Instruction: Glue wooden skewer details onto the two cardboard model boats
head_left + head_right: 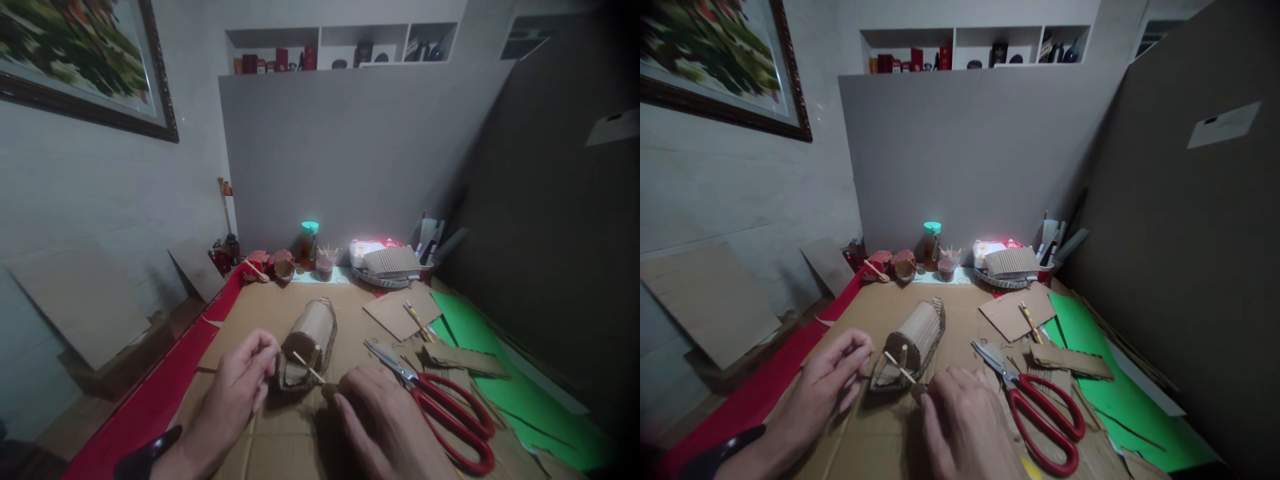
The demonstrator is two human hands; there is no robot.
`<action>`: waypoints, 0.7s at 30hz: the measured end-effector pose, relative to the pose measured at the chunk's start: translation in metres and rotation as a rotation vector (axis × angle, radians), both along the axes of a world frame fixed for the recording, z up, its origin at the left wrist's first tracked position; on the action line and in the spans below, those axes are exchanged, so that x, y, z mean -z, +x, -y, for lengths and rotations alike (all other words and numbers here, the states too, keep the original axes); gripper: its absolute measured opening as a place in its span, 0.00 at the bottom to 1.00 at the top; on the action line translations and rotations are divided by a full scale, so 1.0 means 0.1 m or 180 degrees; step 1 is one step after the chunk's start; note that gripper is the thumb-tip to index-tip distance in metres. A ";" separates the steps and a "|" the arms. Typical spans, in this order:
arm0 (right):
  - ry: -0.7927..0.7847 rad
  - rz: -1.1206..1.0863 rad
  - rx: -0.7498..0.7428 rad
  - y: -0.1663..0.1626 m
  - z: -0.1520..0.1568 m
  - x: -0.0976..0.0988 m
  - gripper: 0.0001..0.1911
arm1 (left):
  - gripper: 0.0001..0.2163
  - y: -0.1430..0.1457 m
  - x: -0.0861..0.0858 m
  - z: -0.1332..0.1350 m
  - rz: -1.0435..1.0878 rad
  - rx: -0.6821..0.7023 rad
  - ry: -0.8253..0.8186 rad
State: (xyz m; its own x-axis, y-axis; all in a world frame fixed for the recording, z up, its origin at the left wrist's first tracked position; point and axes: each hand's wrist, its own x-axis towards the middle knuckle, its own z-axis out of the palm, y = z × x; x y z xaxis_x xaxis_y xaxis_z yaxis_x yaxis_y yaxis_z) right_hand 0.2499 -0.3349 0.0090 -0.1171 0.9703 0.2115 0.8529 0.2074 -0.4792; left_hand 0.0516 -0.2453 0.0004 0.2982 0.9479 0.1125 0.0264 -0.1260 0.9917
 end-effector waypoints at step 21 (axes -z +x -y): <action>-0.0015 -0.0227 0.0059 -0.06 0.05 -0.06 0.15 | 0.19 -0.05 0.06 0.03 -0.0344 -0.0065 0.0170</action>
